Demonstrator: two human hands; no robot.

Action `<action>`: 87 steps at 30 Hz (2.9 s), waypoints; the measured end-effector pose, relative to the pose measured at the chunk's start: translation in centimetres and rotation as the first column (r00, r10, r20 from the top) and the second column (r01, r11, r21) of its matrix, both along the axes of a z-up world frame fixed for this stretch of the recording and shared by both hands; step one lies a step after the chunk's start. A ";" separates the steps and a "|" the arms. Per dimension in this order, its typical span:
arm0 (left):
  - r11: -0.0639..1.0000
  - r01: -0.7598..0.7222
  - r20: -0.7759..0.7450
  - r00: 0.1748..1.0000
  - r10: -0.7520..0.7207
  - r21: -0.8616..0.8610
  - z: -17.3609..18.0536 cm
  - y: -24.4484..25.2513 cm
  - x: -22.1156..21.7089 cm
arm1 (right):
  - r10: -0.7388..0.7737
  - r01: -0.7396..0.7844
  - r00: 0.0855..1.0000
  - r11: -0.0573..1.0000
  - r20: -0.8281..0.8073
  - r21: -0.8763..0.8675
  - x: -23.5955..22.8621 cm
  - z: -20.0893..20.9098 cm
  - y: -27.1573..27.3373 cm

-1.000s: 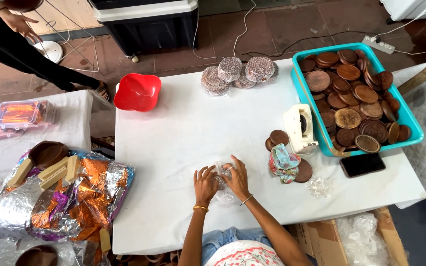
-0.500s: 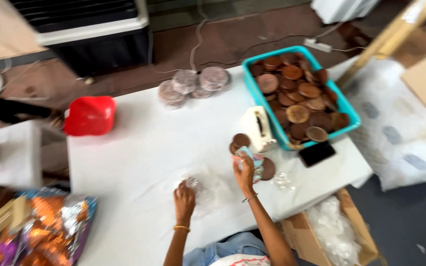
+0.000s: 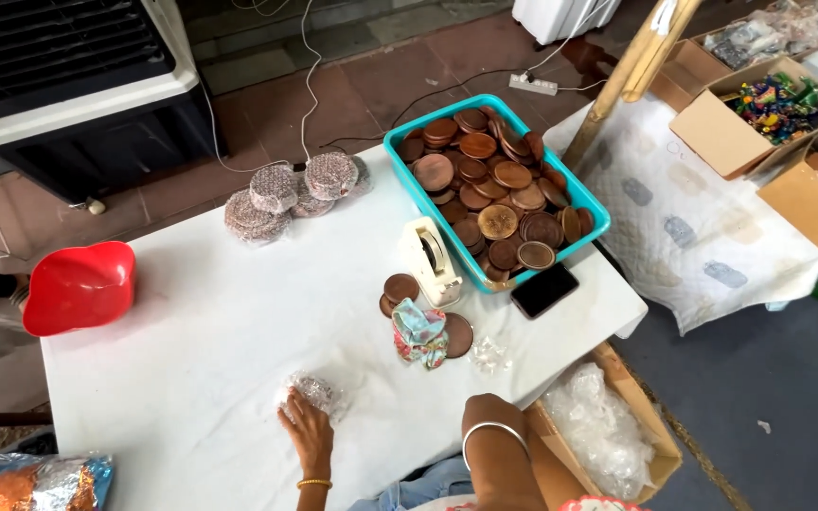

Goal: Clean and polish small pottery bowls and wooden discs.

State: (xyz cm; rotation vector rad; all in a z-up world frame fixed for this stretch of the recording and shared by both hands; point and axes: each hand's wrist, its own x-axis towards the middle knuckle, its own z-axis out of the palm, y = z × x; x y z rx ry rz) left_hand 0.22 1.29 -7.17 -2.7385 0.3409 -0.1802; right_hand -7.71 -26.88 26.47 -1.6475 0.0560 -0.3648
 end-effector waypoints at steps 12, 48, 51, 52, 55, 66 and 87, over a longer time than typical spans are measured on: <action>0.998 -0.003 0.043 0.999 0.006 -0.059 -0.9 1.8 2.1 | 0.016 -0.019 0.998 0.999 0.057 0.051 1.0 -1.2 -5.2; 0.957 0.008 0.045 0.999 0.006 -0.290 -2.1 2.6 3.8 | -0.271 0.223 0.927 0.954 0.258 0.201 9.1 8.3 -7.3; 0.941 0.031 0.049 0.999 -0.015 -0.337 -2.4 2.7 3.8 | -0.291 0.242 0.913 0.950 0.287 0.196 10.3 9.5 -7.6; 0.939 0.027 0.046 0.999 -0.012 -0.342 -2.2 2.6 3.7 | -0.287 0.239 0.915 0.952 0.285 0.190 16.1 2.6 -11.3; 0.959 0.038 0.038 0.999 -0.028 -0.282 -1.6 2.4 3.4 | -0.149 0.109 0.988 0.880 -0.050 -0.462 24.5 -17.6 -17.2; 0.878 0.096 0.127 0.991 -0.041 -0.469 -3.0 2.9 4.1 | -0.460 -0.069 0.683 0.733 -0.568 -0.677 23.6 -34.4 -20.3; 0.835 0.187 0.158 0.980 -0.122 -0.518 -1.6 3.9 3.8 | -0.095 0.005 0.784 0.989 -0.613 -0.147 18.4 -46.9 -24.0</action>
